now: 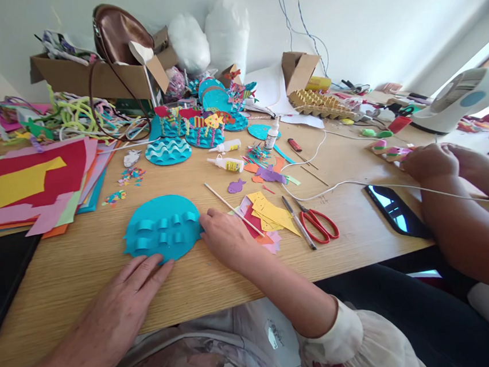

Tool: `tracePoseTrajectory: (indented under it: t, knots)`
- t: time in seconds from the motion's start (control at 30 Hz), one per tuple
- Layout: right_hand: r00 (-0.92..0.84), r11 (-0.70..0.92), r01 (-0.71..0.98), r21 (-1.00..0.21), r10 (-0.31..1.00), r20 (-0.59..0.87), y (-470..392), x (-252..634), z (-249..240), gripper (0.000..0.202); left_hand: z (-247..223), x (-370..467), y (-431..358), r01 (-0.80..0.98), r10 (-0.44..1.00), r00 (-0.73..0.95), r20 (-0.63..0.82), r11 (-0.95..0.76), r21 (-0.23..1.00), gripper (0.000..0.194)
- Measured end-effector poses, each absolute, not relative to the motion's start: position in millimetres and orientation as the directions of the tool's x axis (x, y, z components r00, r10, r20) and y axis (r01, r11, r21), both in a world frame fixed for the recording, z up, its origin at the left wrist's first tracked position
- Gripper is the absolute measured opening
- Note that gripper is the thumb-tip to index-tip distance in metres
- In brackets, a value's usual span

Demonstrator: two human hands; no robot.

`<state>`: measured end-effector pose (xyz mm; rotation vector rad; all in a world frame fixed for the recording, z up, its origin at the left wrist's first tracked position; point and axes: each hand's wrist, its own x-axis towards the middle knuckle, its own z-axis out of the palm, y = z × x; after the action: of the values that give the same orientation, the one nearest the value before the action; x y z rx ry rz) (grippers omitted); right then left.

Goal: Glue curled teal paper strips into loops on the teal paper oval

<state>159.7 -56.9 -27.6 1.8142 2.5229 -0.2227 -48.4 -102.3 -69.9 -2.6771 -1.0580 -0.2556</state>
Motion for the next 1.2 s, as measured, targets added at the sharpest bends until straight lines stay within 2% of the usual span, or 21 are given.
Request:
tracePoseTrajectory:
  t: [0.2,0.4,0.5,0.6,0.67,1.07,1.2]
  knots:
    - [-0.334,0.296,0.918,-0.264,0.936,-0.114,-41.8,162.0,-30.2,0.009,-70.0,-48.1,-100.5,0.690,0.658,0.724,0.208,-0.696,-0.198,0.052]
    - [-0.296,0.208,0.903,-0.376,0.935,-0.195,-32.2,163.8,-30.5,0.012,-72.9,-49.4,-100.2,0.699,0.679,0.715,0.166,-0.691,-0.183,0.052]
    - [-0.313,0.178,0.829,-0.530,0.934,-0.175,-29.3,167.8,-34.4,0.015,-75.4,-50.8,-100.0,0.700,0.680,0.715,0.164,-0.696,-0.163,0.052]
    - [-0.324,0.068,0.719,-0.691,0.913,-0.247,-26.6,171.6,-40.1,0.018,-76.2,-51.2,-99.7,0.702,0.682,0.711,0.171,-0.697,-0.142,0.053]
    - [-0.335,-0.001,0.659,-0.752,0.895,-0.295,-25.1,172.6,-42.7,0.019,-75.2,-50.9,-99.6,0.700,0.680,0.714,0.168,-0.700,-0.139,0.054]
    - [-0.406,-0.056,0.613,-0.788,0.833,-0.376,-19.5,171.8,-33.1,0.017,-73.7,-50.8,-100.0,0.692,0.664,0.722,0.196,-0.701,-0.172,0.054]
    - [-0.448,0.018,0.682,-0.731,0.800,-0.398,-15.1,175.1,-28.0,0.013,-74.4,-50.0,-99.0,0.699,0.676,0.715,0.177,-0.695,-0.167,0.056]
